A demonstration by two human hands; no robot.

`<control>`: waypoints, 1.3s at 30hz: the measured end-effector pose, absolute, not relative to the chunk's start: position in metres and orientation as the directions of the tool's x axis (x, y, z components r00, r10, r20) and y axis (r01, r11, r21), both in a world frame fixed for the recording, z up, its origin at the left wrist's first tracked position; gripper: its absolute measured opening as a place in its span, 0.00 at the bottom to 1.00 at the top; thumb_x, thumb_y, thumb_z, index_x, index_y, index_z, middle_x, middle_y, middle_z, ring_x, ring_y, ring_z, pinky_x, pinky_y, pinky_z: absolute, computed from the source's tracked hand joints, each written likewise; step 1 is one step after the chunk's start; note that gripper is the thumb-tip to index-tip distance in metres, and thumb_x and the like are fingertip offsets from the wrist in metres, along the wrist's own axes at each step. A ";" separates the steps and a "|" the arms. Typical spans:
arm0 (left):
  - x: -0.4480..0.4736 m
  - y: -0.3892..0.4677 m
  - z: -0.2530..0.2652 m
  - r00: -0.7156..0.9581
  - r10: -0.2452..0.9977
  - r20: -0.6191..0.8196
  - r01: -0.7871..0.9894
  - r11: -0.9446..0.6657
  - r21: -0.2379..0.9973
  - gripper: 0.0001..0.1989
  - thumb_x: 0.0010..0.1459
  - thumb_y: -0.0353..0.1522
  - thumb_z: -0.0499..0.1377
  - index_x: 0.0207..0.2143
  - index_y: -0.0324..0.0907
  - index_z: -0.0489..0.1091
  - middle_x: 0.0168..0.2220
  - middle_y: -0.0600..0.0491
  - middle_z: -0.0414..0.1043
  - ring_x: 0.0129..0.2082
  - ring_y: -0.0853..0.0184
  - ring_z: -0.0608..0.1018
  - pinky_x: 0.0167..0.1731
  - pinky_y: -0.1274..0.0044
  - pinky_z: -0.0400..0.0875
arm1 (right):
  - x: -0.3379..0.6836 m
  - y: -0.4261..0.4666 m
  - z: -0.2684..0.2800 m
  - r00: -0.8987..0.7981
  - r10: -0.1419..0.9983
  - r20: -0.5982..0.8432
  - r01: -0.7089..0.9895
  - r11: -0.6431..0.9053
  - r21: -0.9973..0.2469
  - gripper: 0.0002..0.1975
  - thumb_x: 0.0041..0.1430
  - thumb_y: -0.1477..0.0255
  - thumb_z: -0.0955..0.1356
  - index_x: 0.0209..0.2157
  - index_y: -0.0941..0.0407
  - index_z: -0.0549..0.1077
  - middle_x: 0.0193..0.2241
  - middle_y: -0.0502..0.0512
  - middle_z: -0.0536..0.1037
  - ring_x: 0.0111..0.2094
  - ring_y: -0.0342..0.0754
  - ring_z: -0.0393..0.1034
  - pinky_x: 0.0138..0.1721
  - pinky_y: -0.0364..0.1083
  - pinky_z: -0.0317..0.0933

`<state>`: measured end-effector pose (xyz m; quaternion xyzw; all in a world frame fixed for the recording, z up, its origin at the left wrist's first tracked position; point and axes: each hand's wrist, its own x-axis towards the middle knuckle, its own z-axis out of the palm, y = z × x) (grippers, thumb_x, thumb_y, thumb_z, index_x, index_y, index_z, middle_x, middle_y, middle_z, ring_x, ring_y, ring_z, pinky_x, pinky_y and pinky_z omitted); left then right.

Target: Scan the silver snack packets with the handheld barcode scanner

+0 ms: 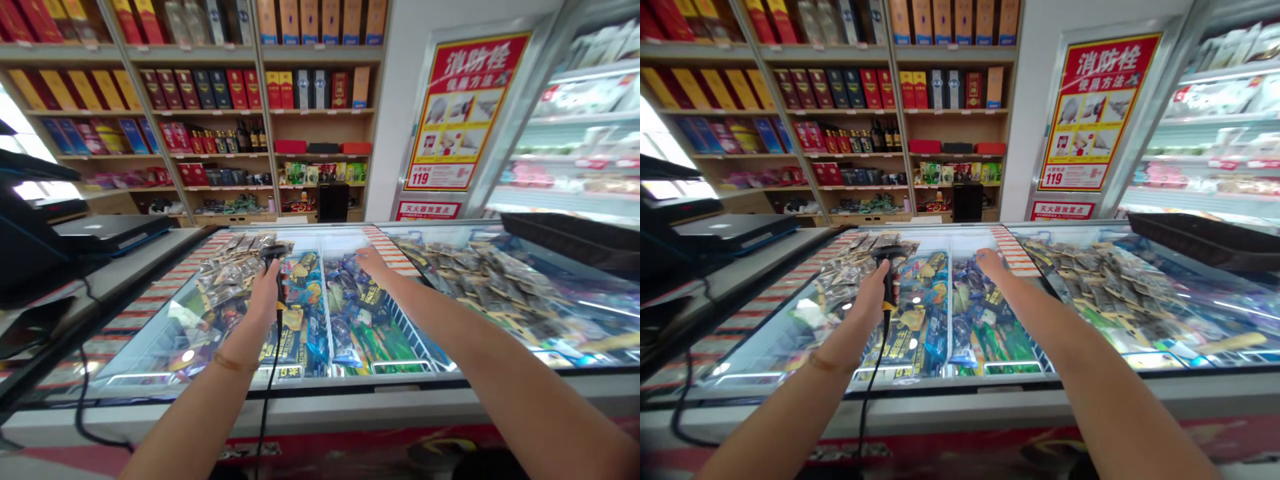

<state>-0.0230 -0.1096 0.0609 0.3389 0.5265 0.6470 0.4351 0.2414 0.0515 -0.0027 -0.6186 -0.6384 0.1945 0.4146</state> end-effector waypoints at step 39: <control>0.074 -0.093 0.004 0.008 0.999 0.037 -0.144 -0.035 0.989 0.26 0.47 0.54 0.66 0.33 0.43 0.63 0.26 0.58 0.71 0.13 0.76 0.66 0.12 0.81 0.58 | 0.280 0.033 -0.013 0.184 0.944 0.273 0.882 -0.036 -0.470 0.31 0.51 0.42 0.70 0.40 0.57 0.77 0.45 0.68 0.78 0.53 0.65 0.70 0.52 0.56 0.61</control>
